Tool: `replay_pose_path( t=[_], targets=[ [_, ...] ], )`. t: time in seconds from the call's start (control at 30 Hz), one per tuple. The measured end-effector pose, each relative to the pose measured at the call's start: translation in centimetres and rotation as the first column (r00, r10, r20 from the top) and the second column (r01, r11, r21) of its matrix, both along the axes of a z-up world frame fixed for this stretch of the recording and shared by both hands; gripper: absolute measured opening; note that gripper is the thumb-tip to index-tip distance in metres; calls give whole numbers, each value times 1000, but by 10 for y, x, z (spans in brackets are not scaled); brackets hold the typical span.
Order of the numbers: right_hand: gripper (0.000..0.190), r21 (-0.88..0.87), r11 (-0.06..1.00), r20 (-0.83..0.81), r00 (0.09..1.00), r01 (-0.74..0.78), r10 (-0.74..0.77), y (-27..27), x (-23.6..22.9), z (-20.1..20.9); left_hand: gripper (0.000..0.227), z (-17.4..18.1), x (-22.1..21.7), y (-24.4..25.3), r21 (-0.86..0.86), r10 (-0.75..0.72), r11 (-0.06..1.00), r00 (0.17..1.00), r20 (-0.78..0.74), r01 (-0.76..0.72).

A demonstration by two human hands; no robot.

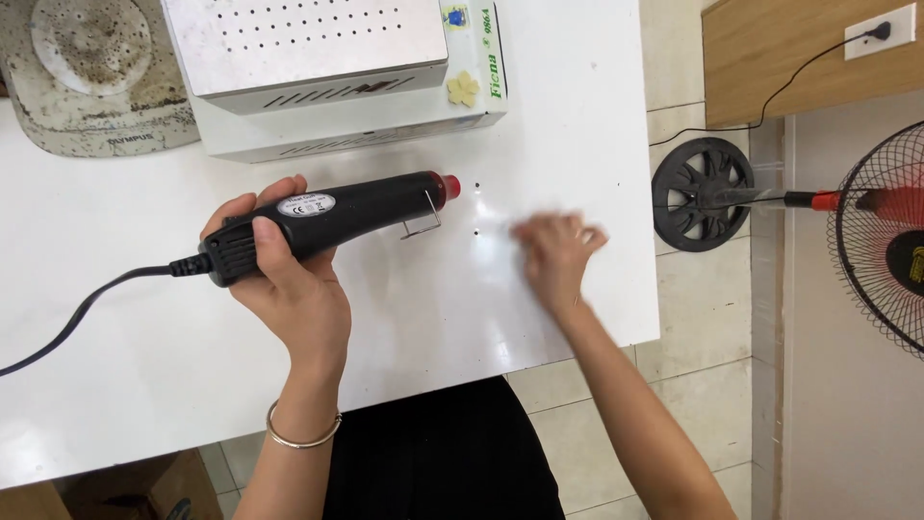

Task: The recorder cleans a white work table using a heat gun and a cloth or cotton pad to remove wax residue.

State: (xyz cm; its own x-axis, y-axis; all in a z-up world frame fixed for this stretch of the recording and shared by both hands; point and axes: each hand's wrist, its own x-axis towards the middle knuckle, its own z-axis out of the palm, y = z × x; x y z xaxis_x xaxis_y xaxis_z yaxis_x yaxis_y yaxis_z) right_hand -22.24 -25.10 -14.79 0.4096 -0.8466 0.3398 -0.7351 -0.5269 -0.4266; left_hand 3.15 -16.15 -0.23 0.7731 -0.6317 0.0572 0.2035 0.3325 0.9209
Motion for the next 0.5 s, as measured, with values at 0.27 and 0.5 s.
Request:
replay_pose_path(
  t=[0.27, 0.5],
  targets=[
    [21, 72, 982, 84, 983, -172, 166, 33, 20, 2, 27, 4, -6, 8, 42, 31, 999, 999, 13, -31],
    [9, 48, 980, 72, 978, 191, -195, -73, 0, -2, 25, -3, 11, 18, -3, 51, 999, 996, 79, -50]
  ],
)
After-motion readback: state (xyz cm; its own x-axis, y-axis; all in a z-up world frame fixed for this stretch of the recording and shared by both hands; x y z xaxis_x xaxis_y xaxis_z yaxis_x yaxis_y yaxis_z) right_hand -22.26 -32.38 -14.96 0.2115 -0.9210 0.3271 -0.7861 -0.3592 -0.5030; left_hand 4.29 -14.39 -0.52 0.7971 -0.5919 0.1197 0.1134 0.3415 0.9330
